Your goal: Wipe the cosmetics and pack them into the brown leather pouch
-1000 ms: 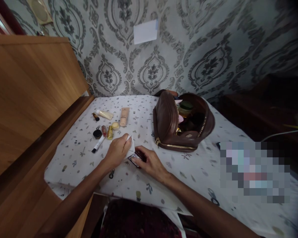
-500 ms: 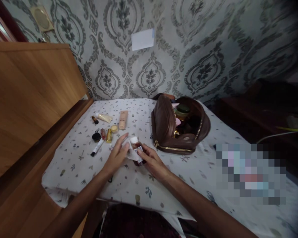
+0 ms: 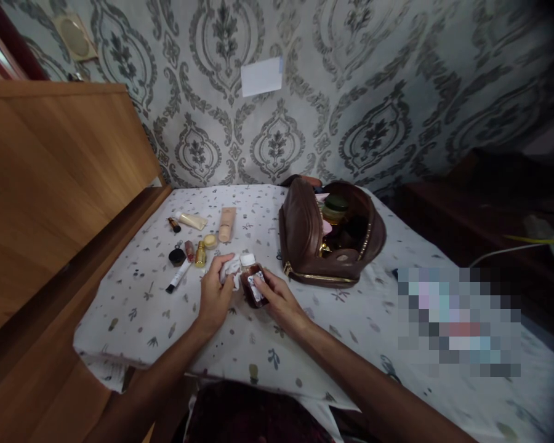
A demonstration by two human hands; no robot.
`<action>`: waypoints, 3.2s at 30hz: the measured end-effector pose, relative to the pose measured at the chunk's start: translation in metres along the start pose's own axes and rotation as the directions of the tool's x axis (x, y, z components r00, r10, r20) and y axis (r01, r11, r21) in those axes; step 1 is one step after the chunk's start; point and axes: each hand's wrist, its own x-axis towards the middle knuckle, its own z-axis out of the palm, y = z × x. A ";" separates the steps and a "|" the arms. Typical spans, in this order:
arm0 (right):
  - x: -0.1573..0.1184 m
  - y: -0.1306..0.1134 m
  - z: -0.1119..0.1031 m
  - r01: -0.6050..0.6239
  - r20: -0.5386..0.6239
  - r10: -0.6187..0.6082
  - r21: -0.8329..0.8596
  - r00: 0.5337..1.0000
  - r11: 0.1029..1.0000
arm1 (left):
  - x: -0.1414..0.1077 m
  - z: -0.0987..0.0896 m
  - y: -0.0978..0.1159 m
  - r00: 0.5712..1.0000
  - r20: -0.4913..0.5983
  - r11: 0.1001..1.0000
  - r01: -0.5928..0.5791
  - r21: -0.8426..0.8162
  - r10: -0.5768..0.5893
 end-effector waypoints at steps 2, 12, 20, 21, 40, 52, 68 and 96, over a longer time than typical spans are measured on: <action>0.000 -0.002 0.001 0.000 -0.017 0.000 -0.004 1.000 1.000 | 0.000 0.000 0.000 0.999 -0.029 0.999 -0.034 0.012 0.034; -0.003 -0.009 0.003 0.025 -0.112 -0.020 0.041 0.993 0.999 | -0.001 -0.001 -0.002 0.894 0.087 0.882 -0.448 0.150 0.439; -0.001 -0.012 0.006 -0.074 -0.131 0.128 0.356 0.983 0.932 | -0.008 0.000 0.000 0.795 0.170 0.771 -0.607 0.194 0.583; -0.001 -0.013 0.006 -0.084 -0.147 0.149 0.376 0.978 0.923 | -0.011 0.002 0.000 0.780 0.198 0.758 -0.625 0.188 0.594; 0.003 -0.017 -0.003 -0.222 -0.134 0.370 0.600 0.919 0.768 | -0.018 0.005 0.001 0.727 0.289 0.748 -0.662 0.050 0.623; 0.000 -0.016 0.003 -0.218 -0.070 0.285 0.480 0.956 0.849 | -0.001 0.003 0.005 0.918 0.100 0.911 -0.395 0.121 0.385; 0.008 -0.007 -0.010 -0.184 -0.095 0.295 0.593 0.951 0.784 | -0.020 0.002 0.012 0.653 0.436 0.696 -0.713 0.080 0.619; 0.008 -0.013 -0.009 -0.127 -0.161 0.344 0.723 0.925 0.679 | -0.026 0.006 0.016 0.729 0.392 0.712 -0.667 0.220 0.561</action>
